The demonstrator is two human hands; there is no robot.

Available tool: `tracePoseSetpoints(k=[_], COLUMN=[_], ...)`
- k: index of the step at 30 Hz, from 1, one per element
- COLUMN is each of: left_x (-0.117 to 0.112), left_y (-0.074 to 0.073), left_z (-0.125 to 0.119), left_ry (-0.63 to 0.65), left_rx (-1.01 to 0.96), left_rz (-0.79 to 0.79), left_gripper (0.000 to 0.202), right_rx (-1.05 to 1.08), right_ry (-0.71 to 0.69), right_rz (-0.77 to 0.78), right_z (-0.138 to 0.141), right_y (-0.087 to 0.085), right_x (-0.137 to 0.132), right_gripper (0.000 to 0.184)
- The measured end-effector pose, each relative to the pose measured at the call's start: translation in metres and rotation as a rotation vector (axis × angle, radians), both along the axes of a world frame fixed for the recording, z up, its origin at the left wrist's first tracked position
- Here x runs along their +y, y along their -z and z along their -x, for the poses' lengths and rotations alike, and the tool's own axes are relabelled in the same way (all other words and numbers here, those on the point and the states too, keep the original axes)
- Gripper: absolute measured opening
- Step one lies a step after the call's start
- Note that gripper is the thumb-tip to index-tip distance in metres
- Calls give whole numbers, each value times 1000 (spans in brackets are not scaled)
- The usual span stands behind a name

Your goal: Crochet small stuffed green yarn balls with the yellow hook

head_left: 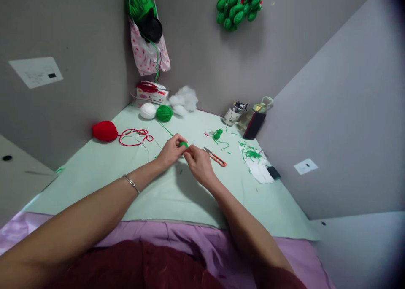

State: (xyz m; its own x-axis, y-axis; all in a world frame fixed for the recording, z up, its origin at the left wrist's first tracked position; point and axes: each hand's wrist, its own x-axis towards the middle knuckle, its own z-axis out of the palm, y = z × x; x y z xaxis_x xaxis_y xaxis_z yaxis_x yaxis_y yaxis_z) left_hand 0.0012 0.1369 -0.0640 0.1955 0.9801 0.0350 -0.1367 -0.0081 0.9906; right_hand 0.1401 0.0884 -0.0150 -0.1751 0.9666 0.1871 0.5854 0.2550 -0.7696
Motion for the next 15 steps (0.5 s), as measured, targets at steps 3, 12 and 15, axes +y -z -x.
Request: tracePoseSetpoints(k=[3,12,15], left_x=[-4,-18,-16], left_y=[-4,-25,-22], left_z=[2,2,0], left_ry=[-18,-32,-61], left_rx=[-61,-143,-113], left_rz=[-23,-101,-111], left_gripper=[30,30,26], right_rx=[18,93,82], right_ry=[-1,-11,-4], right_rz=[1,73,68], right_z=[-3,-19,-14], right_y=[0,1,1], right_x=[2,16,12], right_gripper=[14,34,29])
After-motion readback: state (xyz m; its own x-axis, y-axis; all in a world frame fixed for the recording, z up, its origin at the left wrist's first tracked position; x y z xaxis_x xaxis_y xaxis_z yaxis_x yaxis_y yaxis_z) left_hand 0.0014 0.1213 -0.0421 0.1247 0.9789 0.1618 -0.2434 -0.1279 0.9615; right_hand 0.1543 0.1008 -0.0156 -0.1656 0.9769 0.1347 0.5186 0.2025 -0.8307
